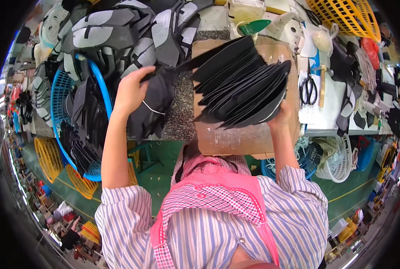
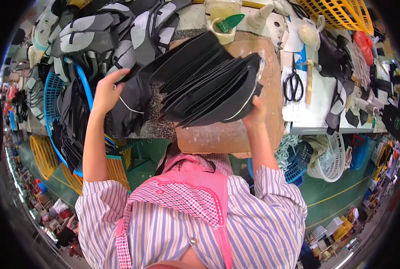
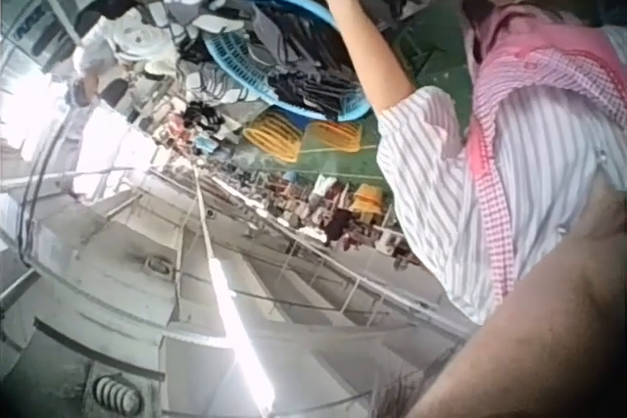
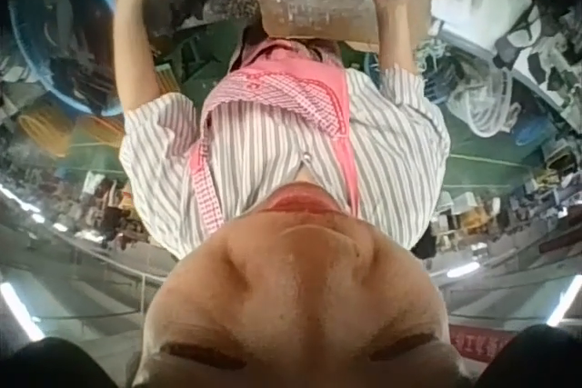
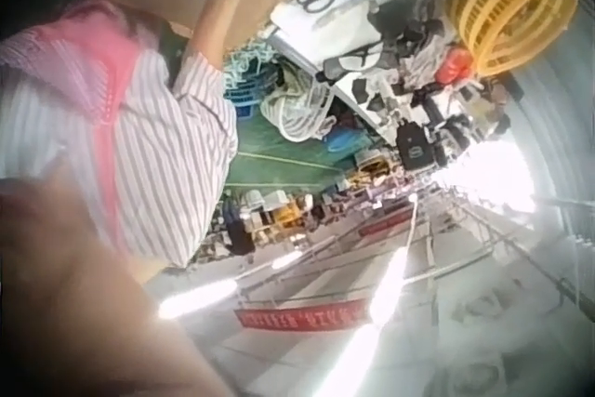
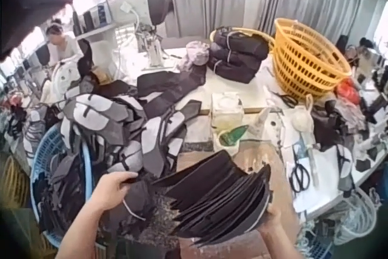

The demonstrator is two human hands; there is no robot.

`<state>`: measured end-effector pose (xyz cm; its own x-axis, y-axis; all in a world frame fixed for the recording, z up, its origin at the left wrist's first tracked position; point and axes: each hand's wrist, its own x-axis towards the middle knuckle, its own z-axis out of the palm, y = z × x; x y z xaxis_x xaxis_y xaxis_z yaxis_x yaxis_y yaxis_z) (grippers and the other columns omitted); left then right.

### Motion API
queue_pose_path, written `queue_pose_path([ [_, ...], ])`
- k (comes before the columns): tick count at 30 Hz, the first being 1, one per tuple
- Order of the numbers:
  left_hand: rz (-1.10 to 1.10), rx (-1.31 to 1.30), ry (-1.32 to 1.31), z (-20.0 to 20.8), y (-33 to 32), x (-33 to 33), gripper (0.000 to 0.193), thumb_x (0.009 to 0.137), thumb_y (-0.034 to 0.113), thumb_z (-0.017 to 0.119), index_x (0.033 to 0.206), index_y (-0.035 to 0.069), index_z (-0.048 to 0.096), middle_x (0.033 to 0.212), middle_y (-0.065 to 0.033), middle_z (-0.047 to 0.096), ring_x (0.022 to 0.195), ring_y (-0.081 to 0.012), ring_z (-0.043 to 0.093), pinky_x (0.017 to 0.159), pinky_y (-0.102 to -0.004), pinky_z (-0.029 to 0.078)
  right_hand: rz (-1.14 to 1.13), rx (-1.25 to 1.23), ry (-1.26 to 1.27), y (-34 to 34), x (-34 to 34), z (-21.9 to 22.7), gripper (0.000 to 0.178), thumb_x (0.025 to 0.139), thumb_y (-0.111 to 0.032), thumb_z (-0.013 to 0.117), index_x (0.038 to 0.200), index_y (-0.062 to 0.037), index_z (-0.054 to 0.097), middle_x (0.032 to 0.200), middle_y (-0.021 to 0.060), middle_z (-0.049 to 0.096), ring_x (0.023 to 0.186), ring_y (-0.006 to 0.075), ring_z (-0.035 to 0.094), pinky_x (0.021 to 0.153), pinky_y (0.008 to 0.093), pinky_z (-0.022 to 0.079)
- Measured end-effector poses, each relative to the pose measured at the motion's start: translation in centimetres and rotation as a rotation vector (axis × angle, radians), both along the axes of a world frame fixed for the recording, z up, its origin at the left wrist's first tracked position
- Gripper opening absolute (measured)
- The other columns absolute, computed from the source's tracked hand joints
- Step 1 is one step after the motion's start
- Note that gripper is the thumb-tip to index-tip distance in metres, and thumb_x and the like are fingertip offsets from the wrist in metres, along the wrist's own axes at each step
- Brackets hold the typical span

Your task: The recorder is applying glue to black shoe components using a spreader tool at a workbench in a factory setting.

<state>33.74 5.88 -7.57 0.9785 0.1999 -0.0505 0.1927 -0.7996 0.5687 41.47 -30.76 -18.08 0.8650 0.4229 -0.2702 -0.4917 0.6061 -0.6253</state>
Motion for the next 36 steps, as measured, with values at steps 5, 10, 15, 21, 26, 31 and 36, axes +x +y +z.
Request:
queue_pose_path([
  [5,-0.034,-0.074,-0.475,4.5,-8.4,0.1,0.023,0.064,0.0,0.061,0.087,0.004,0.059,0.074,-0.009,0.058,0.068,-0.0224,0.056,0.065,-0.0277,0.045,0.104,0.025,0.144,3.2,-0.7,-0.2,0.063,0.064,-0.029,0.065,0.115,0.001,0.042,0.109,0.0122,0.052,0.098,0.0247,0.052,0.087,0.0358,0.04],
  [10,-0.126,0.101,-0.439,3.1,-11.1,-2.3,0.048,0.052,0.023,0.073,0.095,0.009,0.058,0.101,-0.0114,0.049,0.095,-0.0291,0.045,0.081,-0.04,0.037,0.21,-0.054,0.062,6.8,-2.2,1.0,0.057,0.063,-0.02,0.064,0.11,0.0033,0.044,0.103,0.0118,0.054,0.092,0.022,0.054,0.084,0.0332,0.042],
  [15,0.037,0.082,-0.362,3.4,-8.3,-3.9,0.096,0.045,0.046,0.074,0.126,0.016,0.033,0.129,-0.0197,0.023,0.115,-0.0382,0.028,0.091,-0.0465,0.027,0.404,-0.216,-0.226,5.8,0.6,2.6,0.054,0.049,-0.007,0.066,0.099,0.0009,0.048,0.091,0.0087,0.057,0.082,0.0173,0.056,0.074,0.0287,0.045],
  [21,-0.029,-0.517,-0.276,-0.1,-9.6,-6.6,0.103,0.04,0.045,0.077,0.127,0.019,0.03,0.131,-0.0212,0.015,0.115,-0.039,0.029,0.091,-0.0453,0.031,0.468,-0.342,-0.275,7.0,0.5,4.4,0.055,0.044,-0.002,0.068,0.096,-0.0007,0.049,0.085,0.0059,0.057,0.078,0.015,0.054,0.074,0.0267,0.043],
  [26,0.308,-0.405,-0.035,-3.9,-11.0,-5.9,0.083,0.044,0.032,0.077,0.116,0.011,0.042,0.127,-0.0211,0.023,0.112,-0.0379,0.035,0.091,-0.0414,0.033,0.635,-0.5,-0.232,8.3,-0.5,0.6,0.059,0.051,-0.011,0.072,0.103,-0.001,0.045,0.091,0.0043,0.053,0.085,0.0136,0.05,0.079,0.0276,0.04],
  [31,0.325,-0.372,-0.037,-5.3,-11.8,-7.3,0.065,0.044,0.027,0.076,0.101,0.008,0.049,0.123,-0.0196,0.029,0.106,-0.0378,0.04,0.087,-0.0393,0.037,0.863,-0.511,-0.469,7.6,-0.2,-0.5,0.055,0.054,-0.015,0.071,0.101,-0.0035,0.046,0.094,0.0044,0.05,0.089,0.0142,0.047,0.081,0.0264,0.035],
  [36,0.237,-0.098,-0.339,-3.2,-16.0,-10.6,0.055,0.045,0.021,0.077,0.093,0.011,0.053,0.119,-0.0224,0.03,0.107,-0.0395,0.035,0.089,-0.0454,0.031,0.831,-0.442,-0.804,6.0,-1.4,0.1,0.055,0.047,-0.018,0.073,0.096,-0.0053,0.051,0.1,0.0102,0.047,0.099,0.0243,0.043,0.086,0.0327,0.032],
])
